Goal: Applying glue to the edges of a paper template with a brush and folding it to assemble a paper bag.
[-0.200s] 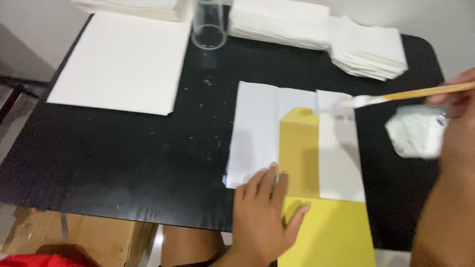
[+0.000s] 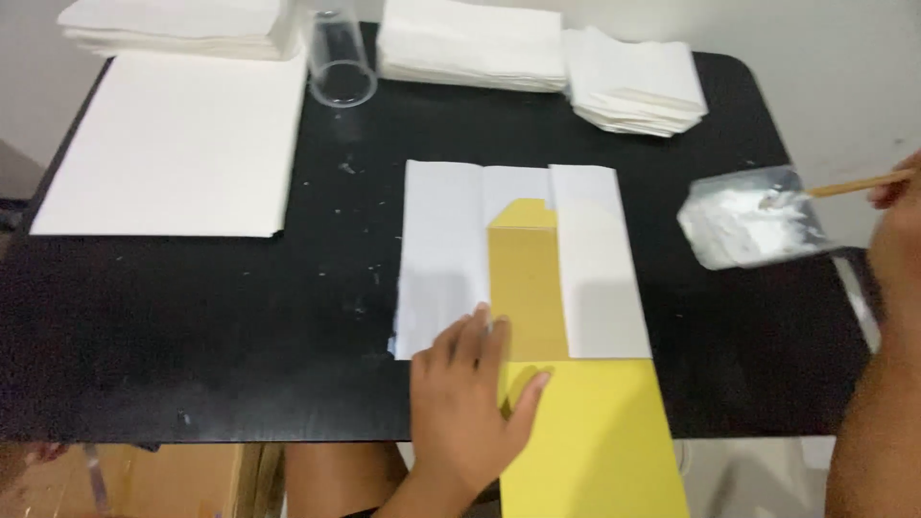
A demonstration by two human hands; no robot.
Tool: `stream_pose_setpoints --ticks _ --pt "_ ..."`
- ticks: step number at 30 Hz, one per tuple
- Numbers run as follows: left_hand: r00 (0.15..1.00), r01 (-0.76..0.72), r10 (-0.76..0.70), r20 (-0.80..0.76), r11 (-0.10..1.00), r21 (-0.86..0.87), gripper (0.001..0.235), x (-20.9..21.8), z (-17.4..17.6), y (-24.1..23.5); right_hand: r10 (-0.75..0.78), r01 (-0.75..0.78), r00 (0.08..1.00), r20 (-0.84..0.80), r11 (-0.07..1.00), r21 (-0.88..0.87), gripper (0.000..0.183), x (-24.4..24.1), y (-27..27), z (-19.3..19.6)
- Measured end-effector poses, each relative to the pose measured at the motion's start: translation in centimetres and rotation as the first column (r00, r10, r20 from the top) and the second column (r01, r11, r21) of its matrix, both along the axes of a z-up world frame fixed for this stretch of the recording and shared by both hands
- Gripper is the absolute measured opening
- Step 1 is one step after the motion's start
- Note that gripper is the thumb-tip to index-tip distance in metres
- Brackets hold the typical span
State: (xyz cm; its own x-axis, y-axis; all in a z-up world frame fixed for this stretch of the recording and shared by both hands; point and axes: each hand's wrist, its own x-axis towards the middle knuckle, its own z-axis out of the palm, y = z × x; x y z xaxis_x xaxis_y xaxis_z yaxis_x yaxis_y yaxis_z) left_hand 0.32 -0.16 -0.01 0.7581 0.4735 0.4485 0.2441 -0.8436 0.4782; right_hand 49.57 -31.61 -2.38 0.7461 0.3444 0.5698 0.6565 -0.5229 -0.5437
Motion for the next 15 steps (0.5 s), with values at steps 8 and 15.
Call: stream_pose_setpoints --ticks 8,15 --pt "0.998 -0.018 0.017 0.053 0.999 0.034 0.054 0.2 -0.1 -0.5 0.134 -0.140 0.983 0.123 0.990 0.035 0.013 -13.3 5.1 7.8" --pt "1.000 -0.024 0.024 -0.010 1.000 0.008 0.056 0.0 -0.4 -0.5 0.129 -0.130 0.991 0.039 0.991 0.020 0.016 -12.3 5.7 7.0"
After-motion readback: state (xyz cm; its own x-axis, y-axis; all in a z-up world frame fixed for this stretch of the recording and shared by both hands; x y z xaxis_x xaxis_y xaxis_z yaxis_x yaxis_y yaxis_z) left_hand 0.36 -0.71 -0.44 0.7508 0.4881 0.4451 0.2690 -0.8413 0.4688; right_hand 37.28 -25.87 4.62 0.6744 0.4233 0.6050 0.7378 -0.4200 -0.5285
